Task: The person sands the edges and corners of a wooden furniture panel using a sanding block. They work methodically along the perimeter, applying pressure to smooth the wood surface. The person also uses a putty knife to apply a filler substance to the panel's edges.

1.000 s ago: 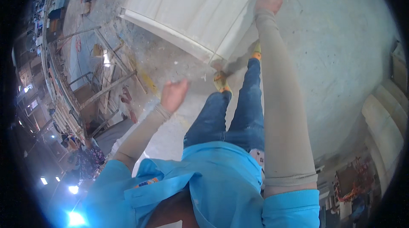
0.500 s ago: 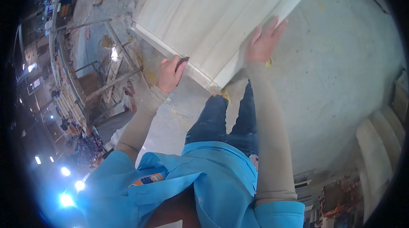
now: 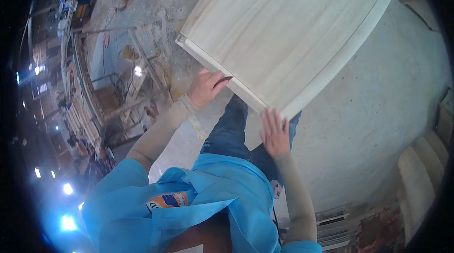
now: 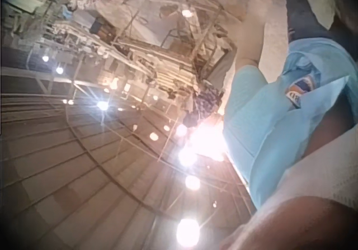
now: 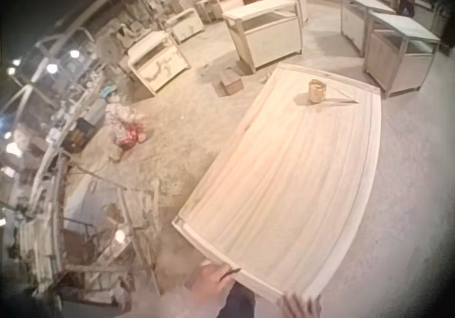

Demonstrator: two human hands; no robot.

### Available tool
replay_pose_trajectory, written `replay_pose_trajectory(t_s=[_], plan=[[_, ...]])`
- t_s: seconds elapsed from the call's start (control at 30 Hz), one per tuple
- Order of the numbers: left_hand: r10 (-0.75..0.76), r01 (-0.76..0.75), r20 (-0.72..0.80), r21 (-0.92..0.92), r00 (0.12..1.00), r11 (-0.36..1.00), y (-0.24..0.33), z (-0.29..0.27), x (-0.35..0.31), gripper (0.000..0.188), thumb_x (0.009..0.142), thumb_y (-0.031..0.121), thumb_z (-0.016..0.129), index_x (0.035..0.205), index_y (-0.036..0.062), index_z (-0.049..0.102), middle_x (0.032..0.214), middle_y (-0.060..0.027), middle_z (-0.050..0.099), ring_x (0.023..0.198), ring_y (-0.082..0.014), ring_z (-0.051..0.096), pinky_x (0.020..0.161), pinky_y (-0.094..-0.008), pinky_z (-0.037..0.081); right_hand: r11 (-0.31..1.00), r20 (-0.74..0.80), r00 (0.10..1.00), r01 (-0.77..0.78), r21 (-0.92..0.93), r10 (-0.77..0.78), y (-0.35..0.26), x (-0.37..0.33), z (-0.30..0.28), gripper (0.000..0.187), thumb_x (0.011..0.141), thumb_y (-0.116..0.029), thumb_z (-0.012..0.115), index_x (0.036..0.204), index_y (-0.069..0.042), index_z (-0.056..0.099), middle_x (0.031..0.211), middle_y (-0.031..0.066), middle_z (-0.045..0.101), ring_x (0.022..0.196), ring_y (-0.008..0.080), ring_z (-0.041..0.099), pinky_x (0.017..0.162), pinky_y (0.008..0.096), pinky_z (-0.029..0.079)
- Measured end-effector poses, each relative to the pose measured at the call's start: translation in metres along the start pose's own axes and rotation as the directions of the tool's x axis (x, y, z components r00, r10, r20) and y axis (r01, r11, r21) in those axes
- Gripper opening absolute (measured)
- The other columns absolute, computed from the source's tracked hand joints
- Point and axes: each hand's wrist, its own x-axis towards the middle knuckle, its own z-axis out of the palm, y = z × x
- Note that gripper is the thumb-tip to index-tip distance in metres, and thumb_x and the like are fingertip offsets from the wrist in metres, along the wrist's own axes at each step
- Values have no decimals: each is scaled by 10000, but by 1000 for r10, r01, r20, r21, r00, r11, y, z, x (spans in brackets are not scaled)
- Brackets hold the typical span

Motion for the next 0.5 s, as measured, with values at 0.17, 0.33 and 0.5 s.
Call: replay_pose_trajectory(t_s=[0.17,0.33,0.5], plan=[[281,-273,170,-69,944,959,-48,-23,21,115,844,182,644,871,97,570,744,-43,582,692,-243,579,676,-350,404,954,-250,938,-276,-119,240,-59,-62,70,642,883,-245,549,1469,-121,319,1556,123,219,1444,334,153,1110,612,72],[578,-586,333,-90,745,806,-31,-19,40,137,819,191,641,868,123,534,783,-10,536,745,-191,577,657,-325,396,576,-519,252,-315,754,817,-88,7,75,553,1011,-282,342,1469,9,233,1539,187,217,1436,306,172,1157,423,111],[772,-800,367,-109,519,590,15,39,60,128,846,238,598,844,147,509,728,1,534,726,-168,582,651,-320,397,283,-275,-67,281,917,959,-50,64,97,565,1032,-351,250,1442,37,281,1461,174,365,1351,255,345,1132,355,233]])
